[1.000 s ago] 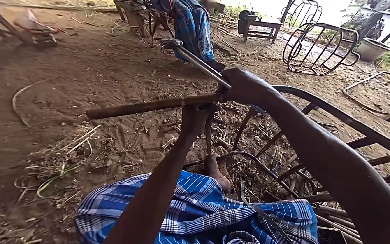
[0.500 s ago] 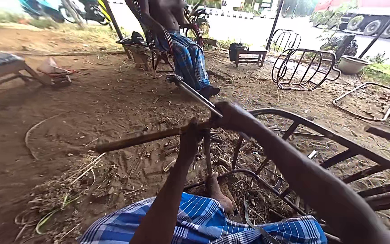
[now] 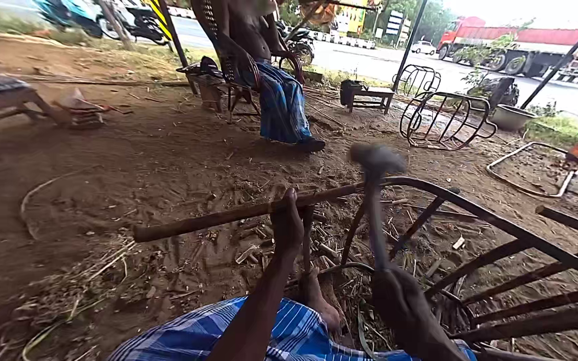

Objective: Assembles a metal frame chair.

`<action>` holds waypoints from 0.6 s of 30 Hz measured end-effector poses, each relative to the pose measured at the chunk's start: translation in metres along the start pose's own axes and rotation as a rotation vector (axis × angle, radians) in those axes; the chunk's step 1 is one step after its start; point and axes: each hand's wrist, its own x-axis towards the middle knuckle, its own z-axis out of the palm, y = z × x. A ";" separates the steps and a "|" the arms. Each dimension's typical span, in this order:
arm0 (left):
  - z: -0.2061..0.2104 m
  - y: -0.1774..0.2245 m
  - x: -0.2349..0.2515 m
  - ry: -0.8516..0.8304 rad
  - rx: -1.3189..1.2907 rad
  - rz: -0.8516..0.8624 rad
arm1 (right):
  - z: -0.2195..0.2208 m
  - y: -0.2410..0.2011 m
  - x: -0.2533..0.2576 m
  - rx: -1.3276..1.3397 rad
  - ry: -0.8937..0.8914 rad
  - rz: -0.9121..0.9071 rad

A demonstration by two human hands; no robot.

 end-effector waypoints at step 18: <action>-0.021 -0.015 -0.001 -0.273 -0.095 0.045 | -0.021 -0.045 -0.024 0.383 -0.063 0.101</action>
